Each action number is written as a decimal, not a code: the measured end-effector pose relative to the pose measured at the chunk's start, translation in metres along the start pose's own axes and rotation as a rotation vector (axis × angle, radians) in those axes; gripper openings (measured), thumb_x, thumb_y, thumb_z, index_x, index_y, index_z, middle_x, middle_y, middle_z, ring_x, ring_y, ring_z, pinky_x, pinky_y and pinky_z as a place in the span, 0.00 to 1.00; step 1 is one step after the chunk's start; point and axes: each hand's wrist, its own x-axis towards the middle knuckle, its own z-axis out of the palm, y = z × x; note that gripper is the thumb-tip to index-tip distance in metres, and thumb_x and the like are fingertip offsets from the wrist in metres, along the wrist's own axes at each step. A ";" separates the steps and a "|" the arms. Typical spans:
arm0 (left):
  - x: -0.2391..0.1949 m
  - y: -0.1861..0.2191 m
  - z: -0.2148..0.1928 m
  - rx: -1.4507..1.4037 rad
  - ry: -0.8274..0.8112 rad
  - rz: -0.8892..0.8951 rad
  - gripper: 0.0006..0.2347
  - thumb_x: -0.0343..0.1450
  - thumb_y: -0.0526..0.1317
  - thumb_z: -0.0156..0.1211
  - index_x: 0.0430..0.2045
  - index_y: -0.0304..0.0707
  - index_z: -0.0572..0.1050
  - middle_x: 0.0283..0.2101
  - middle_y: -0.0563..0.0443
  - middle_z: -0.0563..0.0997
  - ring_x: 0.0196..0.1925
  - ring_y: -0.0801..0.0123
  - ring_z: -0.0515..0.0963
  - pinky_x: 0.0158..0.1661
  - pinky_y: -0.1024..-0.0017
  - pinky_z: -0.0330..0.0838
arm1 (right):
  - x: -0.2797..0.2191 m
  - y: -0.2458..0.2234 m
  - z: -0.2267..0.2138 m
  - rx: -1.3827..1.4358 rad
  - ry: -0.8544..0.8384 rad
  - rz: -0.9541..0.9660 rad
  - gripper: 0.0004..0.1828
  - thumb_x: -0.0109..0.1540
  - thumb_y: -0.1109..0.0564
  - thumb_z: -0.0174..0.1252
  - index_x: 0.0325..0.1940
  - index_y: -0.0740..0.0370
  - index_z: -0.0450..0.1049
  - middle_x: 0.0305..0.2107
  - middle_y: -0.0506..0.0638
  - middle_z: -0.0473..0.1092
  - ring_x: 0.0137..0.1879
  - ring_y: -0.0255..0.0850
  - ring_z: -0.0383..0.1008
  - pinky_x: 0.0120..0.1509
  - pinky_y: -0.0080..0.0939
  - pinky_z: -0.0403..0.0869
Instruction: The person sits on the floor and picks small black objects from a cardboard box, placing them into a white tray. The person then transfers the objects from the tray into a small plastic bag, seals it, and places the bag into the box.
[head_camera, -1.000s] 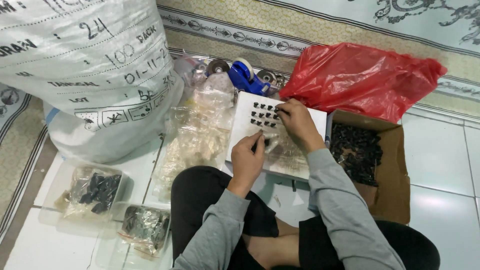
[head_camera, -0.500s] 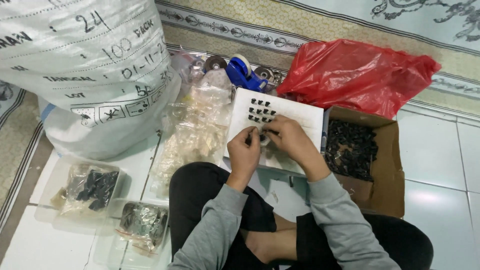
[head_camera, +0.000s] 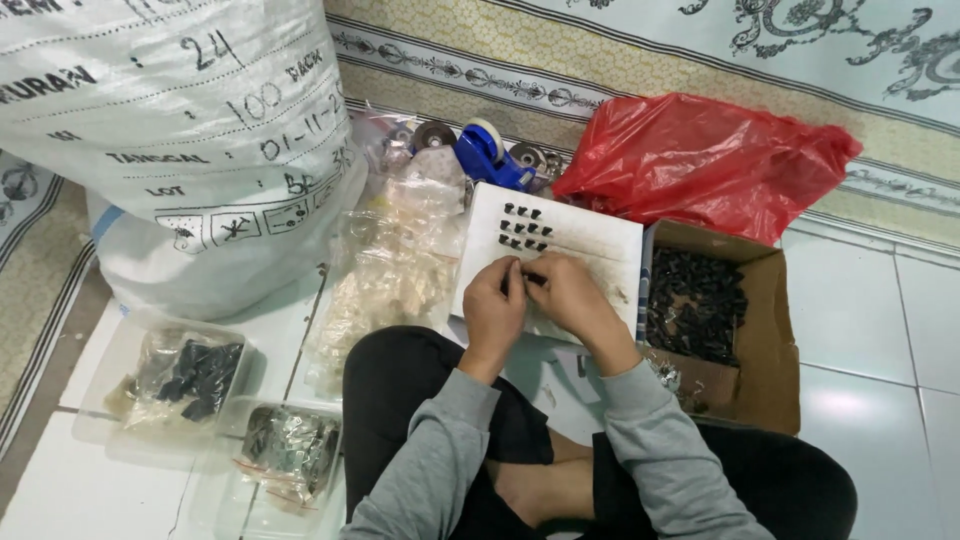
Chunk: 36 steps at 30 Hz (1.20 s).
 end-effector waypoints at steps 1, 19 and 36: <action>0.000 -0.001 -0.002 -0.002 0.001 0.003 0.09 0.75 0.38 0.56 0.39 0.31 0.81 0.31 0.34 0.84 0.37 0.44 0.84 0.38 0.57 0.79 | -0.005 -0.010 -0.009 -0.002 0.003 -0.001 0.12 0.58 0.59 0.64 0.46 0.54 0.84 0.35 0.57 0.79 0.43 0.55 0.82 0.47 0.49 0.80; -0.006 -0.035 -0.003 0.016 -0.169 -0.107 0.17 0.65 0.25 0.55 0.49 0.31 0.78 0.32 0.44 0.74 0.34 0.55 0.79 0.38 0.62 0.74 | 0.011 0.075 0.062 0.395 0.256 0.301 0.10 0.52 0.61 0.65 0.37 0.56 0.82 0.25 0.47 0.72 0.31 0.39 0.73 0.35 0.39 0.71; -0.006 0.032 -0.038 0.241 -0.208 -0.092 0.12 0.76 0.36 0.52 0.42 0.26 0.81 0.36 0.32 0.84 0.38 0.45 0.85 0.37 0.59 0.80 | -0.005 0.035 0.055 0.858 0.281 0.475 0.25 0.57 0.63 0.63 0.58 0.73 0.74 0.40 0.63 0.74 0.45 0.49 0.79 0.45 0.47 0.79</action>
